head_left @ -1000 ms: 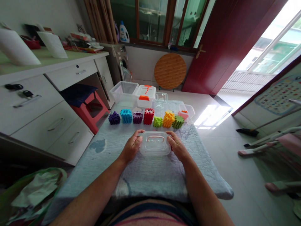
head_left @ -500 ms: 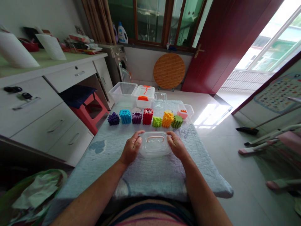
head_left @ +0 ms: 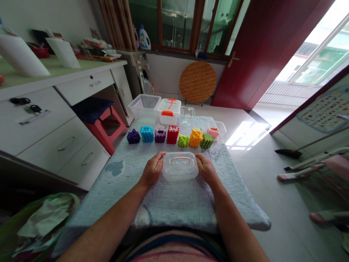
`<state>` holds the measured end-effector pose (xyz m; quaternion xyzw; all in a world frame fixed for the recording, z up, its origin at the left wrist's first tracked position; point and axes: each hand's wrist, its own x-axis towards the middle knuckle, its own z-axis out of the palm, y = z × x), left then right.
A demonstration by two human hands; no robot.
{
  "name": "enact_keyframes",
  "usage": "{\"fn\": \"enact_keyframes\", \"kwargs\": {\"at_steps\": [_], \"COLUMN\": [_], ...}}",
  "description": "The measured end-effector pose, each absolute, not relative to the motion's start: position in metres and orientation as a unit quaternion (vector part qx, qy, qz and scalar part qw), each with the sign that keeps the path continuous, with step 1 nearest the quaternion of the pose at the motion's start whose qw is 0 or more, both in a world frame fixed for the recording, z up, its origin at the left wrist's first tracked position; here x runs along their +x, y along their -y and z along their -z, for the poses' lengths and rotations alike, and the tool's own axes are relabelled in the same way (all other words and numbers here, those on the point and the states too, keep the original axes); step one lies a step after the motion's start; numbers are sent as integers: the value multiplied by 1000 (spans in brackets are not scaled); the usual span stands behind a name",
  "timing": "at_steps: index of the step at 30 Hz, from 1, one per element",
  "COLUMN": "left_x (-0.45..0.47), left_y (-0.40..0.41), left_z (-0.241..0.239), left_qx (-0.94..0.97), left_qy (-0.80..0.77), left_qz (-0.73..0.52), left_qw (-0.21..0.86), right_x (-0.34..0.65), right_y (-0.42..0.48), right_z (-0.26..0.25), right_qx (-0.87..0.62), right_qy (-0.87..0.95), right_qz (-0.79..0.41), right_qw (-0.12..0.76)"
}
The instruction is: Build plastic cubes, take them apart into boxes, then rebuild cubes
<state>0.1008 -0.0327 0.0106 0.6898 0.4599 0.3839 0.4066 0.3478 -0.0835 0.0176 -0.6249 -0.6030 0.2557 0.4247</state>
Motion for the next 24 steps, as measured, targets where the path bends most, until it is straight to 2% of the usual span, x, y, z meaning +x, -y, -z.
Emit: {"fn": "enact_keyframes", "kwargs": {"at_steps": [6, 10, 15, 24], "left_x": [93, 89, 91, 94], "left_y": [28, 31, 39, 40], "left_z": [-12, -16, -22, -18], "left_qx": [643, 685, 741, 766], "left_qy": [-386, -294, -284, -288], "left_qz": [-437, -401, -350, -354], "left_qw": [496, 532, 498, 453], "right_x": [345, 328, 314, 326], "right_y": [88, 93, 91, 97], "right_z": [-39, -59, -59, -69], "right_qx": [-615, -572, -558, -546], "right_qy": [610, 696, 728, 693], "right_qz": [-131, -85, -69, -95], "right_qw": [482, 425, 392, 462]}}
